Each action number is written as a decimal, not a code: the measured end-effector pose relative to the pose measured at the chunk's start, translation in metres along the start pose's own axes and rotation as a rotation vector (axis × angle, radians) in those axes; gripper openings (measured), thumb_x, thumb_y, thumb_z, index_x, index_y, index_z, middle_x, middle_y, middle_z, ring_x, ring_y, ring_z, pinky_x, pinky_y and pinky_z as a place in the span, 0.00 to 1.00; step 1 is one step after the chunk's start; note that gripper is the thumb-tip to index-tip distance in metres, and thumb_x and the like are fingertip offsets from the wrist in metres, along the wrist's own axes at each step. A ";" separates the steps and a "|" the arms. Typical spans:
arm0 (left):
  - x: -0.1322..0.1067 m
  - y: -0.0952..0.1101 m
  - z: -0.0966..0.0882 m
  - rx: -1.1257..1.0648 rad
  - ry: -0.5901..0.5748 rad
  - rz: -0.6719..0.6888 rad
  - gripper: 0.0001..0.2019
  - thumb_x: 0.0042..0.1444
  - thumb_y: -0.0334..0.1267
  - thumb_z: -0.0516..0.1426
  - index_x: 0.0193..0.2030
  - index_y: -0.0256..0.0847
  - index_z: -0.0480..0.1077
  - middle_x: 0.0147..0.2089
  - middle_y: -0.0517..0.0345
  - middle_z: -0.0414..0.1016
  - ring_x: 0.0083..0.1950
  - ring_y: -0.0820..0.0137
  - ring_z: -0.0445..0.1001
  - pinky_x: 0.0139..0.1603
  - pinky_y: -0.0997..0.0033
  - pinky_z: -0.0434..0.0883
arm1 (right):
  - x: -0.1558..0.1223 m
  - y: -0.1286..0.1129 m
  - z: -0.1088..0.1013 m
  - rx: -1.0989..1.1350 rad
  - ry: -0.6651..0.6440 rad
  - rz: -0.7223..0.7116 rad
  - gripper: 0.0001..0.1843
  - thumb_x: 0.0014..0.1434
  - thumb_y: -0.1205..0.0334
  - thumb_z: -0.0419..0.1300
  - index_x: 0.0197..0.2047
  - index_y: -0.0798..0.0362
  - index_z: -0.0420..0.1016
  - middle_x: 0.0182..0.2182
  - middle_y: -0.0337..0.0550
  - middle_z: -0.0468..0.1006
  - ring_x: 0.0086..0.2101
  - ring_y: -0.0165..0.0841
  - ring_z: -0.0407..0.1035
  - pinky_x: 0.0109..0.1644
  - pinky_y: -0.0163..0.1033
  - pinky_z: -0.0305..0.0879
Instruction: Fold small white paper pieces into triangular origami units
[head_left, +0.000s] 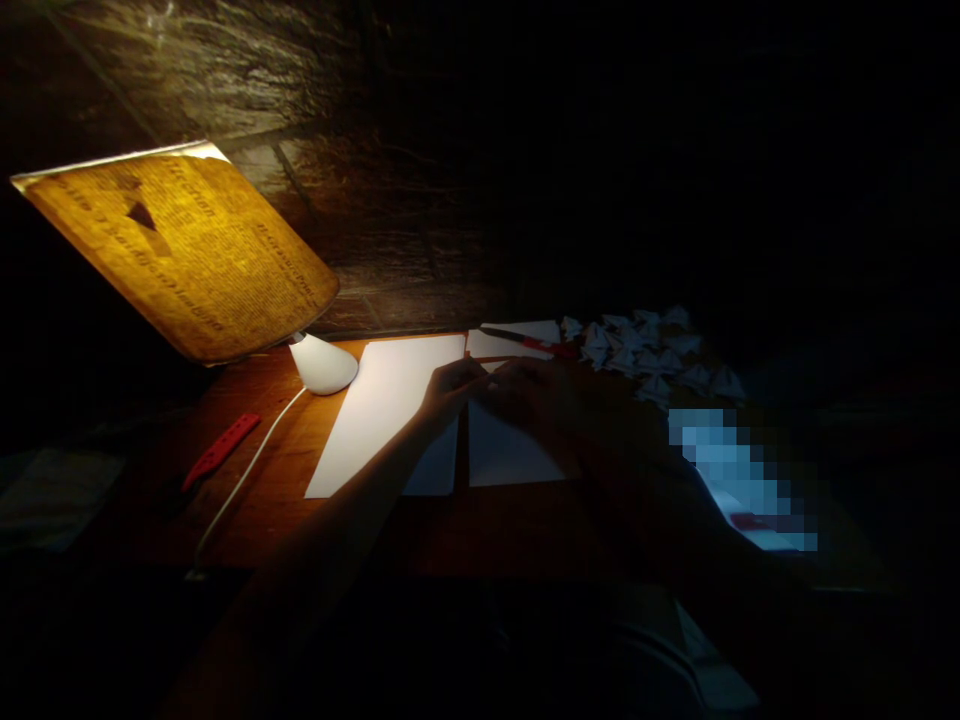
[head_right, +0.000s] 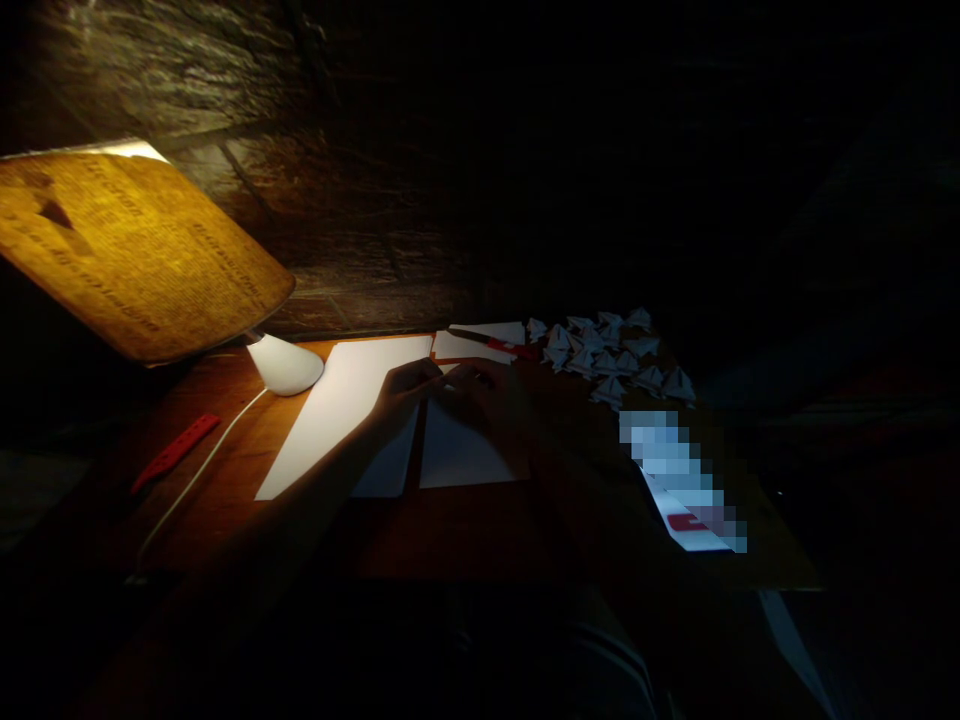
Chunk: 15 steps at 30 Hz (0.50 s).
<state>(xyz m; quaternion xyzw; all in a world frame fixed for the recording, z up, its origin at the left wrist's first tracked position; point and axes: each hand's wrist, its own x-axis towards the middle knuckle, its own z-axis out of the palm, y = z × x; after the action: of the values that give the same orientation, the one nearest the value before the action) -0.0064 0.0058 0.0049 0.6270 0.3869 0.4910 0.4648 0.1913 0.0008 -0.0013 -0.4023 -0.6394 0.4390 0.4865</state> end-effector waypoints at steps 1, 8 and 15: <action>0.000 0.000 0.000 0.009 0.016 0.008 0.21 0.52 0.55 0.74 0.28 0.38 0.79 0.29 0.57 0.78 0.32 0.70 0.73 0.36 0.71 0.67 | 0.002 0.003 0.001 0.003 0.008 0.019 0.15 0.67 0.48 0.61 0.35 0.49 0.81 0.37 0.46 0.85 0.40 0.39 0.76 0.45 0.43 0.74; 0.000 -0.004 0.000 0.016 0.047 -0.010 0.19 0.52 0.53 0.74 0.34 0.38 0.82 0.32 0.55 0.82 0.33 0.70 0.77 0.38 0.70 0.73 | 0.003 0.000 -0.003 -0.025 -0.021 0.046 0.19 0.67 0.45 0.60 0.35 0.50 0.80 0.34 0.45 0.83 0.40 0.39 0.76 0.46 0.44 0.74; -0.001 -0.006 0.000 -0.065 0.029 -0.039 0.25 0.51 0.60 0.74 0.36 0.36 0.81 0.34 0.52 0.84 0.35 0.68 0.81 0.39 0.71 0.76 | -0.003 -0.006 -0.002 0.022 0.007 -0.008 0.15 0.64 0.48 0.62 0.35 0.51 0.81 0.37 0.47 0.85 0.40 0.38 0.78 0.46 0.43 0.73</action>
<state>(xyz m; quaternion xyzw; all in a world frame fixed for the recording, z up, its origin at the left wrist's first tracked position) -0.0065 0.0066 -0.0008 0.5967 0.3896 0.5031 0.4889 0.1930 -0.0034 0.0036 -0.3958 -0.6345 0.4427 0.4947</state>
